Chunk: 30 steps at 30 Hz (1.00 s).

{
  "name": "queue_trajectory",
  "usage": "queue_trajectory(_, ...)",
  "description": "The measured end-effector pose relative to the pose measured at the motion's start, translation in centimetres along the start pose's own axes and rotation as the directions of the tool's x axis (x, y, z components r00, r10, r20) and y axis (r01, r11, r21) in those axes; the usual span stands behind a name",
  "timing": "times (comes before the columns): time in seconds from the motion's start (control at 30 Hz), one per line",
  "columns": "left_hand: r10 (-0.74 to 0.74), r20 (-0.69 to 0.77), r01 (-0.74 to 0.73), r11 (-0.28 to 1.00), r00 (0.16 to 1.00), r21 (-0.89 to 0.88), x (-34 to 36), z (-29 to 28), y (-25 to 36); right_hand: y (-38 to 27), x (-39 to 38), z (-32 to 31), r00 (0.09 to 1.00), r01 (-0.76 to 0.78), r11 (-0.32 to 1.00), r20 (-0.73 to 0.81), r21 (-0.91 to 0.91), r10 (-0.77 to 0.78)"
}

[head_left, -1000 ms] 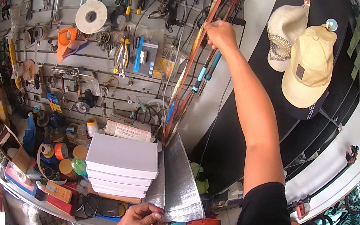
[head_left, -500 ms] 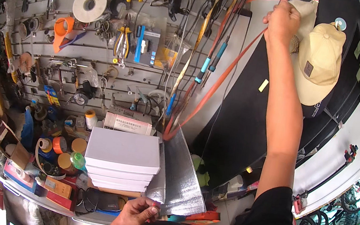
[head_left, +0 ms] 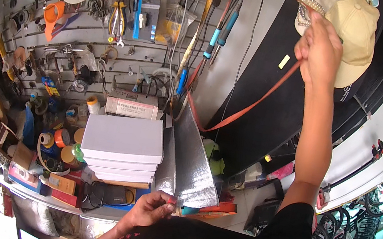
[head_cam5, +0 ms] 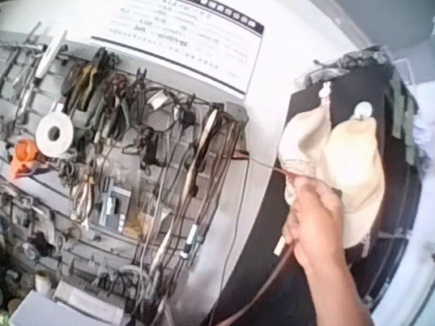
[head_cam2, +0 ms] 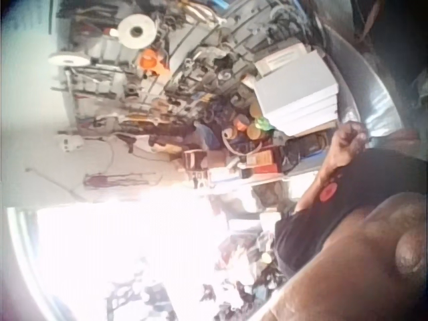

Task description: The person removes a red rim tape from a bicycle wheel, inspects it, and then walks into a shop to retrieve a new orange rim tape from a wall rack.

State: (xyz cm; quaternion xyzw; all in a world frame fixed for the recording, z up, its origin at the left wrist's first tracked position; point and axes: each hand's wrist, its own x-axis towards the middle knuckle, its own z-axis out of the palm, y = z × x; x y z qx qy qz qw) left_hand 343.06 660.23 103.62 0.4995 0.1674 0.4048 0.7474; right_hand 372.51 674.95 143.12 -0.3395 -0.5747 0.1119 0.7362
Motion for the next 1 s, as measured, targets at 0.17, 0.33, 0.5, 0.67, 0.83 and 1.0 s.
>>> queue_trajectory(0.17,-0.035,-0.019,0.036,0.998,0.999,0.046,0.5,0.4,-0.6,-0.6,-5.5,-3.0,0.996,-0.015,1.000,-0.088,0.019,0.017)
queue_trajectory(0.33,0.006,-0.030,-0.004,0.998,1.000,0.056,0.9,0.9,-1.0,-1.6,-8.3,-5.2,0.998,-0.027,0.995,-0.059,0.096,0.033)
queue_trajectory(0.5,0.000,0.005,0.000,0.994,1.000,0.107,1.9,2.0,-1.5,-1.8,-8.4,-8.3,0.999,-0.034,0.999,-0.018,-0.017,0.034)
queue_trajectory(0.67,0.004,-0.002,-0.004,0.992,1.000,0.125,2.1,2.2,-2.5,0.1,-7.6,-9.8,0.994,-0.060,0.995,0.085,-0.074,0.066)
queue_trajectory(0.83,-0.012,-0.031,0.015,0.994,0.999,0.107,1.7,2.9,-3.0,0.4,-8.1,-11.5,0.990,-0.089,0.986,0.098,-0.143,0.103)
queue_trajectory(1.0,-0.032,-0.036,0.037,0.986,0.999,0.160,1.7,2.7,-3.0,0.3,-8.8,-14.3,0.998,-0.041,0.986,0.036,-0.160,0.047)
